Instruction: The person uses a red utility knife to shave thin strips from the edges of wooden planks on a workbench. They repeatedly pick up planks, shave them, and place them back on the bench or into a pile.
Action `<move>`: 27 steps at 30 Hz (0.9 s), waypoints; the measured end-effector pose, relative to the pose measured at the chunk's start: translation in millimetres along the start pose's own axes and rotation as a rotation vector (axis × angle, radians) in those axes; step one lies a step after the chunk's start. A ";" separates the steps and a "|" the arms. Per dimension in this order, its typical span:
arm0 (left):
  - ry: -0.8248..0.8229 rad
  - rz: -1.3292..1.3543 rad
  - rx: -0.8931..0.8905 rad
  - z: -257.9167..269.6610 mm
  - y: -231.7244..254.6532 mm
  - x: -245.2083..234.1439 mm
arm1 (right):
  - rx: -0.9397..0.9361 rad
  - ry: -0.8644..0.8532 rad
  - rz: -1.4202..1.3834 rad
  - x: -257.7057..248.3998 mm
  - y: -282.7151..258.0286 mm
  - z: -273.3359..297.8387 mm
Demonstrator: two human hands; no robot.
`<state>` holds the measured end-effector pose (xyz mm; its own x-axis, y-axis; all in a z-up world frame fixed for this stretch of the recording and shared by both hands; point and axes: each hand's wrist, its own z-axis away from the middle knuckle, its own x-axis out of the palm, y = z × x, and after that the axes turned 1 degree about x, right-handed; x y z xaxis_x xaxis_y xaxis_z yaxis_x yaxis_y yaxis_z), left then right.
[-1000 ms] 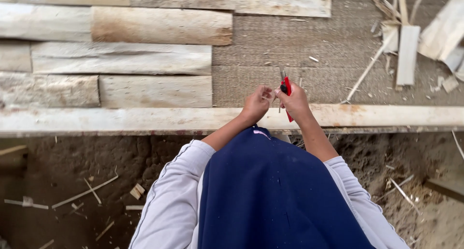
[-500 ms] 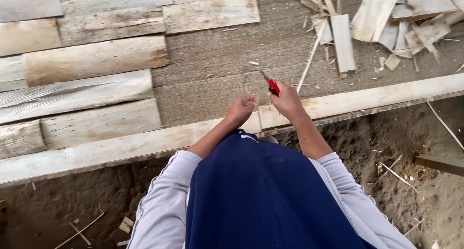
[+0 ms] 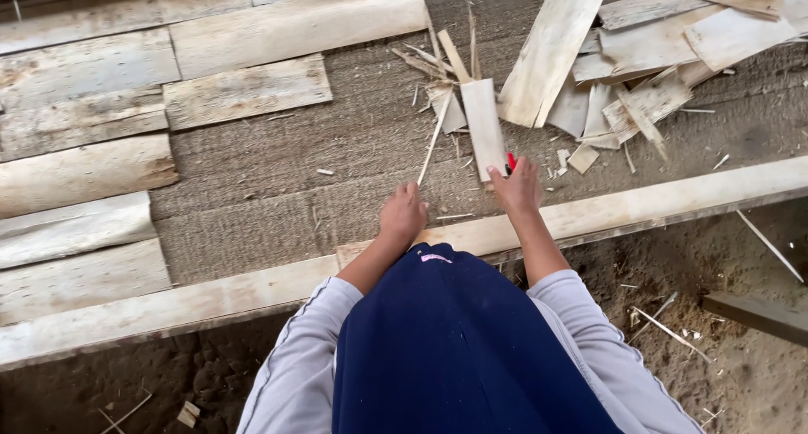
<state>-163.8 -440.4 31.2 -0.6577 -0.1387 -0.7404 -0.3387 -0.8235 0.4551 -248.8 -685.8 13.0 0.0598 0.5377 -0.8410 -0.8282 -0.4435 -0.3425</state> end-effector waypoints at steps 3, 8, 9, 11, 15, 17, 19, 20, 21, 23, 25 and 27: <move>0.000 0.022 -0.101 -17.0 12.5 10.1 | -0.021 -0.101 0.038 -8.7 -6.2 -21.4; 0.036 0.065 -0.154 -38.8 2.6 44.6 | -0.047 -0.161 -0.104 -3.3 3.2 -37.7; 0.053 0.072 -0.153 -43.8 0.2 49.1 | -0.065 -0.169 -0.169 0.6 6.3 -39.0; 0.035 0.125 -0.184 -55.4 -7.0 62.4 | -0.096 -0.104 -0.192 -8.7 -7.7 -29.0; -0.038 0.263 -0.055 -71.9 3.3 68.7 | -0.229 0.037 -0.271 -45.2 -74.8 15.7; -0.084 0.281 0.016 -64.0 19.7 52.0 | -0.254 -0.058 -0.190 -22.7 -88.5 4.6; -0.132 0.298 0.084 -57.8 27.3 40.1 | -0.274 -0.159 -0.107 -1.4 -102.7 -7.0; -0.138 0.281 0.121 -55.9 27.3 36.9 | -0.335 -0.181 -0.028 8.5 -109.4 -13.0; -0.144 0.263 0.157 -52.3 24.8 33.5 | -0.395 -0.206 0.049 20.4 -116.9 -17.0; -0.149 0.308 0.159 -46.5 20.6 22.3 | -0.344 -0.195 0.111 23.0 -116.5 -23.6; -0.149 0.350 0.162 -48.9 10.1 21.9 | -0.297 -0.182 0.169 21.5 -111.9 -34.6; -0.118 0.362 0.133 -56.6 -4.0 37.9 | -0.140 -0.072 0.193 15.7 -96.0 -47.7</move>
<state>-149.2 -473.5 -26.7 -0.8204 -0.3366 -0.4623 -0.1502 -0.6532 0.7421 -141.8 -668.9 12.7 -0.1362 0.4811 -0.8660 -0.7350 -0.6352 -0.2373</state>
